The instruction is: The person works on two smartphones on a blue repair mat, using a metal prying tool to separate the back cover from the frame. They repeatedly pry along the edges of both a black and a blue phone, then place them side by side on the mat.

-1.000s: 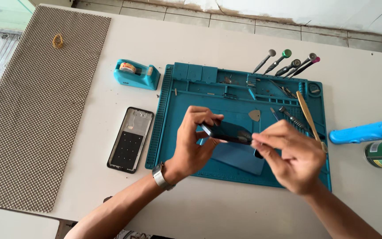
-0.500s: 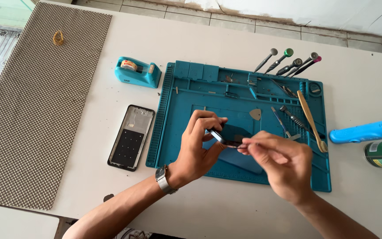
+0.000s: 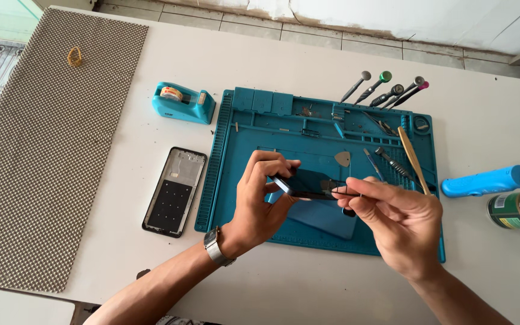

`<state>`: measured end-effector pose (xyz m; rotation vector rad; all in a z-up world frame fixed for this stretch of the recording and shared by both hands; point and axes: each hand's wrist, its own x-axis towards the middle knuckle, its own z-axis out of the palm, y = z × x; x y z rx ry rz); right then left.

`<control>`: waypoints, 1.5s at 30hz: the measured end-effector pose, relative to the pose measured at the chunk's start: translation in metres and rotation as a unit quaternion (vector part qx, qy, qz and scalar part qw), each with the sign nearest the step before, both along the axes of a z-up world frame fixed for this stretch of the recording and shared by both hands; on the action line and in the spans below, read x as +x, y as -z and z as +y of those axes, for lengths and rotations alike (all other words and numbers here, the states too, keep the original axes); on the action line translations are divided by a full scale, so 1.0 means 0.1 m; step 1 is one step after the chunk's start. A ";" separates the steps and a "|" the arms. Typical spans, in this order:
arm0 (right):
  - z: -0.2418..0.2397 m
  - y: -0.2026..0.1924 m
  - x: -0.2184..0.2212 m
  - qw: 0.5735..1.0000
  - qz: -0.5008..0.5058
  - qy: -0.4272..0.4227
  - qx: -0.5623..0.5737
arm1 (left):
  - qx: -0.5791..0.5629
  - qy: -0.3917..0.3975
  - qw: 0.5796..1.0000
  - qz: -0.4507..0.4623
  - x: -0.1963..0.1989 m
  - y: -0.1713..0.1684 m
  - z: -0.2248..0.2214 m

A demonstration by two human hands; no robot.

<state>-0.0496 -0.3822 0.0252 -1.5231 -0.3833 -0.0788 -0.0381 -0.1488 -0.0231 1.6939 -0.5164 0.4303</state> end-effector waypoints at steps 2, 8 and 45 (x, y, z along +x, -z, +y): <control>-0.01 -0.05 -0.02 1.000 -0.008 -0.013 -0.027 | -0.008 0.006 1.000 -0.003 0.00 0.00 0.00; -0.05 0.01 0.05 0.993 0.098 0.018 -0.061 | 0.009 -0.001 1.000 0.004 -0.01 0.01 -0.02; 0.31 -0.37 -0.05 0.891 -0.341 0.008 -0.299 | 0.130 -0.028 0.984 -0.121 -0.06 -0.07 0.08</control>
